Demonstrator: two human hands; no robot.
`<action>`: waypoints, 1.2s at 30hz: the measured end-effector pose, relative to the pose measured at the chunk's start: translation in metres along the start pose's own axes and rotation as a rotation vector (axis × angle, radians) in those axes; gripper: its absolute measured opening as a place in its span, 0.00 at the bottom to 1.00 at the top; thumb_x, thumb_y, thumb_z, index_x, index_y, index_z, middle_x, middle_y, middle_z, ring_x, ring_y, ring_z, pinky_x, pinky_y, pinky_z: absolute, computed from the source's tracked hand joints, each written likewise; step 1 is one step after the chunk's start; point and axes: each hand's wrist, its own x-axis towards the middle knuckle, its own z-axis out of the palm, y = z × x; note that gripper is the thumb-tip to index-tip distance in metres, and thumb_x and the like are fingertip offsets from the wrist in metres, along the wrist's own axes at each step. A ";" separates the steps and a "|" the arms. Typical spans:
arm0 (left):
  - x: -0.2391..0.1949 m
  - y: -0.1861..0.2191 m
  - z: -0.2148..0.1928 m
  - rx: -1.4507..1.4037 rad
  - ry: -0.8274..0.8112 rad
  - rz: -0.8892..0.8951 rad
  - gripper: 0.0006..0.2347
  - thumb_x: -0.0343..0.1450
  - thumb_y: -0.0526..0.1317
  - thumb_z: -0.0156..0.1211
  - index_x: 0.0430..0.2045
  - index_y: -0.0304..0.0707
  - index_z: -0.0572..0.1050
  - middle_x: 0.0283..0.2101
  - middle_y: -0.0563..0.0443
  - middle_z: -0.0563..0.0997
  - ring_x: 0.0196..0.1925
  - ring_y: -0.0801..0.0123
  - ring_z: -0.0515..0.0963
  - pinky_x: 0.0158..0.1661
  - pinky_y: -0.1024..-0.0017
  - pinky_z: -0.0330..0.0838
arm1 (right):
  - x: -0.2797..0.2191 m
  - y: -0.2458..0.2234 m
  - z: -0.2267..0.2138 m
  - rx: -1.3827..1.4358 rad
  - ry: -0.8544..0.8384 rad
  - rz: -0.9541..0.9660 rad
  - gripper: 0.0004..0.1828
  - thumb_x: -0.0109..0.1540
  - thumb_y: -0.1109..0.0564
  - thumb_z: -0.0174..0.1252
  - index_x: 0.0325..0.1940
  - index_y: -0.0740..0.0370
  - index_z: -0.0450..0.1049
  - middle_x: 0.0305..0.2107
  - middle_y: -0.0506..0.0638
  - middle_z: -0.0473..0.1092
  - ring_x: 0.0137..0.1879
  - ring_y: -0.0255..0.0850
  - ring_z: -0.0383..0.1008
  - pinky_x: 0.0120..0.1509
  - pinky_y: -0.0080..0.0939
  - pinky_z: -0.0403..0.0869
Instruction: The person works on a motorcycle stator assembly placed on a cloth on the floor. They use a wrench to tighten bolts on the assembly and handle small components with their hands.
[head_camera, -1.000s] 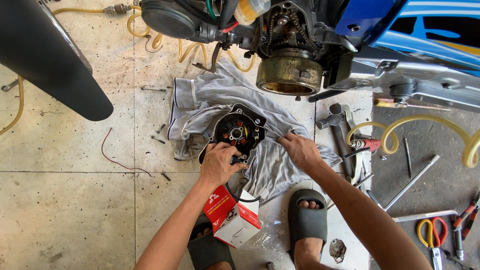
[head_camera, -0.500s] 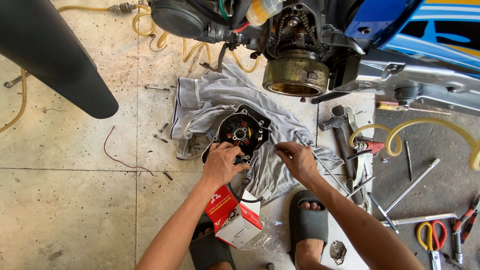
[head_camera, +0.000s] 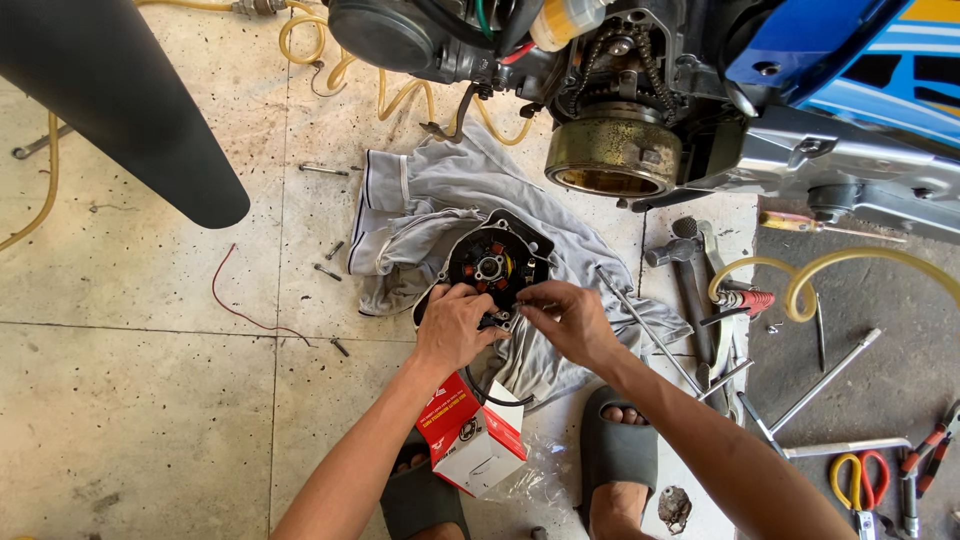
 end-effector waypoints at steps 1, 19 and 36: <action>-0.001 -0.002 0.003 0.000 0.002 -0.005 0.16 0.62 0.53 0.75 0.35 0.49 0.79 0.33 0.55 0.86 0.52 0.64 0.81 0.55 0.59 0.66 | 0.006 -0.005 -0.003 0.000 -0.005 -0.001 0.12 0.57 0.61 0.69 0.45 0.59 0.84 0.37 0.54 0.80 0.37 0.41 0.82 0.41 0.36 0.82; -0.003 -0.015 0.016 0.063 0.074 0.086 0.17 0.60 0.57 0.73 0.34 0.52 0.78 0.30 0.58 0.84 0.49 0.66 0.81 0.53 0.60 0.69 | 0.072 0.010 0.040 -0.737 -0.305 -0.421 0.06 0.63 0.58 0.56 0.41 0.58 0.77 0.34 0.53 0.76 0.40 0.52 0.80 0.39 0.48 0.80; -0.002 -0.015 0.013 0.022 0.058 0.091 0.17 0.61 0.55 0.74 0.34 0.51 0.78 0.31 0.56 0.85 0.50 0.64 0.82 0.53 0.57 0.69 | 0.054 0.012 -0.003 -0.562 -0.104 -0.316 0.08 0.64 0.58 0.59 0.47 0.56 0.79 0.43 0.54 0.75 0.50 0.54 0.80 0.51 0.47 0.80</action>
